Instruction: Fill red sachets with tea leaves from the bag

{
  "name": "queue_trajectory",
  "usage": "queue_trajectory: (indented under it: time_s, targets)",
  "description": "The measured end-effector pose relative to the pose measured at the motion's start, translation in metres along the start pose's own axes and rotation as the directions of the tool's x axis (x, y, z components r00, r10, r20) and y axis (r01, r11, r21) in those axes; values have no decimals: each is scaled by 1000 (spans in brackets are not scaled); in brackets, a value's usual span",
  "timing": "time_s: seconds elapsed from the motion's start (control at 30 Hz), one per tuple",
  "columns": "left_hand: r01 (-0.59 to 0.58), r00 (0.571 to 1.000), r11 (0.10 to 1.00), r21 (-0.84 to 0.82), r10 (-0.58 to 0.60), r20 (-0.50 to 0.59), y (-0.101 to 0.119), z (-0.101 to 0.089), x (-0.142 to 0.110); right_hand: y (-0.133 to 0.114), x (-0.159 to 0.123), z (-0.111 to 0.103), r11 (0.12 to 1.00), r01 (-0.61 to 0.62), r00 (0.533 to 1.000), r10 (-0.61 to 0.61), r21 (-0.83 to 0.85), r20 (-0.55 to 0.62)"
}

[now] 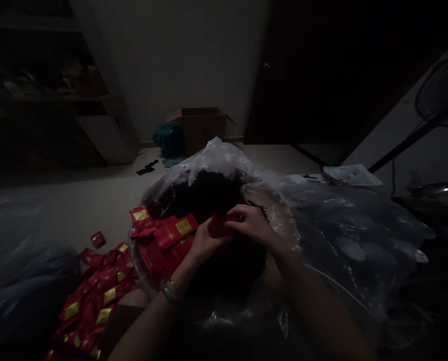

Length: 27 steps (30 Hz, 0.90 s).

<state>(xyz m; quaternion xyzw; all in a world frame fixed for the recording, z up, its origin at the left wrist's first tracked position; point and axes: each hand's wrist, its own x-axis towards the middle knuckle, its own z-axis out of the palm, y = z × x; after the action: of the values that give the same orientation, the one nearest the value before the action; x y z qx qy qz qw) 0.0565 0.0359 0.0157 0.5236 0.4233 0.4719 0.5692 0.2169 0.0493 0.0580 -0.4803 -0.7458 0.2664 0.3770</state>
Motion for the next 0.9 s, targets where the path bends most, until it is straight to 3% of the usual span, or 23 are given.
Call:
queue_trajectory:
  time_s: [0.17,0.33,0.43,0.57,0.67,0.77,0.9]
  targets:
    - [-49,995,998,-35,46,-90,6,0,0,2,0,0,998,-30,1000,30,47,7]
    - [35,988,992,-122,-53,-146,6,-3,0,1,2,-3,993,-71,996,64,92,68]
    - [114,983,975,-190,-138,-121,5,-5,0,1,3,-2,982,-138,989,128,131,77]
    - [123,985,963,-242,-147,-85,4,-5,0,2,3,1,977,-144,989,137,157,57]
    - [196,980,944,-264,-195,29,3,-2,-2,2,2,4,978,-137,990,132,159,42]
    - [313,949,916,-251,-290,125,0,3,-3,7,5,4,969,-198,978,186,150,89]
    - [327,944,890,-319,-326,57,-4,4,-1,39,11,-2,965,-255,965,258,-57,45]
